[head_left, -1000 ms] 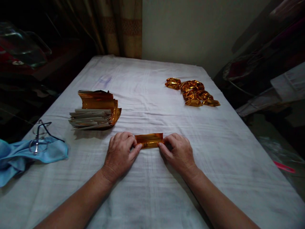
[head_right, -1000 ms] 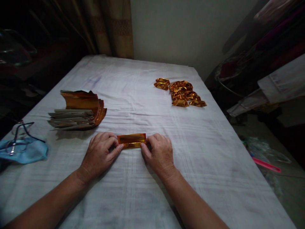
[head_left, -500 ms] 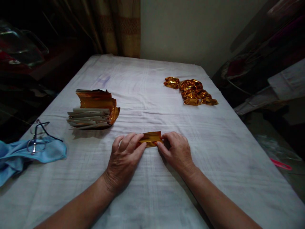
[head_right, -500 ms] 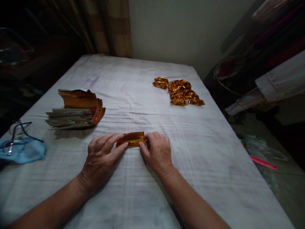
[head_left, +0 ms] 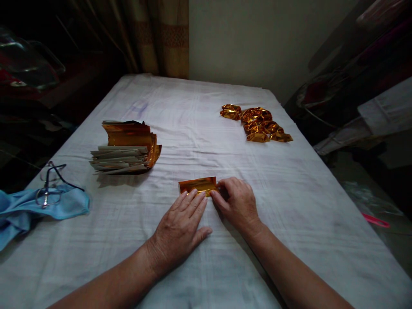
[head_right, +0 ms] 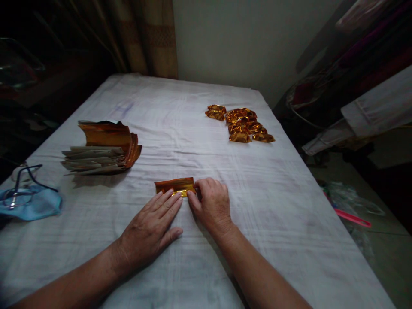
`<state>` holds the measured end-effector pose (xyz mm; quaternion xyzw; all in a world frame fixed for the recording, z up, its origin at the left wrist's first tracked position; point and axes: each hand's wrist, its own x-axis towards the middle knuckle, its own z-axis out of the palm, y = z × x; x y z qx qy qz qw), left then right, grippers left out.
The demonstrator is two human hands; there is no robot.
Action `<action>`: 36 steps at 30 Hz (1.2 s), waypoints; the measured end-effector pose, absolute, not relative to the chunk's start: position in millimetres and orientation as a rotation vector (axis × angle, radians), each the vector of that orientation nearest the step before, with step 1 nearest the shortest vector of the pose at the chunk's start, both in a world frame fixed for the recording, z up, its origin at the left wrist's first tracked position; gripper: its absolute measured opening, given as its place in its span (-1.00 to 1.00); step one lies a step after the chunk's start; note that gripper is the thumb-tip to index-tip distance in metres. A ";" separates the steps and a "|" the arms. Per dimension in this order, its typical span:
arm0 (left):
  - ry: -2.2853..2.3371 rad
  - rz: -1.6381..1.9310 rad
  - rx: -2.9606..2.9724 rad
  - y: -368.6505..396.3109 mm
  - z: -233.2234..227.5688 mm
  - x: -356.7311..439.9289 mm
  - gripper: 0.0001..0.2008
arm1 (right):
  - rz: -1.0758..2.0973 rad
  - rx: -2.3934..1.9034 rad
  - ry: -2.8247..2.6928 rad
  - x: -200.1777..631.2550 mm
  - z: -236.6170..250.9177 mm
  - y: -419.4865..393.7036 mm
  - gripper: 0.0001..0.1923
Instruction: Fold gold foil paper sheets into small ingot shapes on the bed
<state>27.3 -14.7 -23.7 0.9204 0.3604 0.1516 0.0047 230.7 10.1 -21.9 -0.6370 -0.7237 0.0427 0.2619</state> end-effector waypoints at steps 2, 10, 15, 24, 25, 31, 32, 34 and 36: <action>1.139 0.459 2.880 -14.6 -24.7 26.8 -0.39 | 0.117 -1.704 -1.958 231.3 -23.1 10.1 -0.90; 1.137 0.445 2.878 -14.1 -25.5 26.2 -0.37 | 0.020 -1.485 -2.000 234.3 -21.8 5.0 -0.80; 1.160 0.465 2.855 -14.5 -31.0 26.3 -0.34 | -0.021 -1.312 -2.273 231.1 -20.9 -9.6 -0.66; 1.146 0.486 2.876 -15.0 -31.2 18.8 -0.42 | 0.177 -1.656 -2.532 234.7 -15.4 -22.9 -0.45; 1.153 0.478 2.886 -15.6 -30.5 16.1 -0.43 | 0.184 -1.684 -2.529 235.0 -14.0 -23.8 -0.44; 1.094 0.398 2.998 -17.2 -24.4 -7.2 -0.42 | 0.187 -1.766 -2.480 235.1 -12.9 -29.9 -0.43; 1.085 0.398 3.010 -17.2 -23.9 -11.3 -0.42 | 0.187 -1.771 -2.475 234.9 -13.2 -30.6 -0.44; 1.085 0.407 3.015 -17.2 -23.4 -17.9 -0.43 | 0.188 -1.782 -2.471 234.3 -13.4 -31.4 -0.43; 1.100 0.421 3.010 -17.3 -23.5 -21.7 -0.45 | 0.188 -1.793 -2.470 233.2 -13.2 -31.8 -0.43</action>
